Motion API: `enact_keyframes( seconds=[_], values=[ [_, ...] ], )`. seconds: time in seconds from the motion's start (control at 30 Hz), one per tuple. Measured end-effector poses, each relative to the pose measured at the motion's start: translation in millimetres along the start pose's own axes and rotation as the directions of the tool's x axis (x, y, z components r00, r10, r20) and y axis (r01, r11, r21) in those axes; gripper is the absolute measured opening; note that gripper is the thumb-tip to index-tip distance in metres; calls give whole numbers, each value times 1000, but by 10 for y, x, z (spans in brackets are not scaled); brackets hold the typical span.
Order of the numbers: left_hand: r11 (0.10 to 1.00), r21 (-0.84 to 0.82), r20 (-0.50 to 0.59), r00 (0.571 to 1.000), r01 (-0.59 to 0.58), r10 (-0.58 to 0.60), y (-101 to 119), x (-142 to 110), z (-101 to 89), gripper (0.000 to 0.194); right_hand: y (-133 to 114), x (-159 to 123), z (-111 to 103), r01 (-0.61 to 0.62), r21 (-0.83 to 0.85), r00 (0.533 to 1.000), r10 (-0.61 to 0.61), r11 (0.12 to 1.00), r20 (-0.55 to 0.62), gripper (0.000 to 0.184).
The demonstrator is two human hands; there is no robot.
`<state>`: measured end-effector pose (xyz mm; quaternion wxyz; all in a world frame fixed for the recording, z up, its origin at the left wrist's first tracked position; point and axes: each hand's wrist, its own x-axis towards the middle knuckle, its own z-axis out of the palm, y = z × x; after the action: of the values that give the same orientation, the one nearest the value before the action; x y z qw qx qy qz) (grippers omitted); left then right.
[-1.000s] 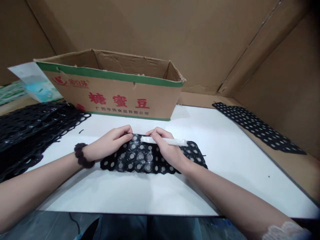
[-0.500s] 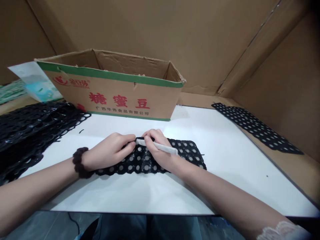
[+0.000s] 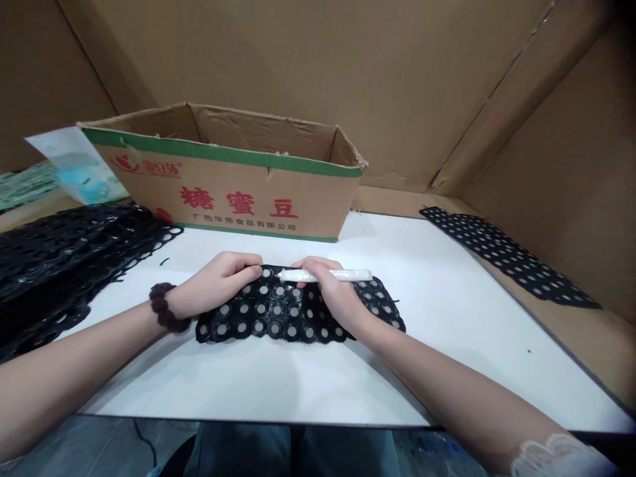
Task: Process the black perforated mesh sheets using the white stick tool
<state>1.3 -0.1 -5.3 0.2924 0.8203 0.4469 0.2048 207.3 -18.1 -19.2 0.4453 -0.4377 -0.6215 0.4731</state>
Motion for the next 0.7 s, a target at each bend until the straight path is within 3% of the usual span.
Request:
enact_keyframes(
  seconds=[0.27,0.47,0.7],
  values=[
    [1000,-21,-14,1000,21,-21,1,-10,28,33,33,-26,53,90,-77,996,-91,993,-6,35],
    [998,-58,-6,1000,19,-20,3,-9,20,33,0,-24,43,7,-68,1000,-9,998,-24,28],
    [977,185,-116,985,-107,130,127,-101,118,29,45,-78,149,137,-219,988,-148,966,-33,33]
  ],
)
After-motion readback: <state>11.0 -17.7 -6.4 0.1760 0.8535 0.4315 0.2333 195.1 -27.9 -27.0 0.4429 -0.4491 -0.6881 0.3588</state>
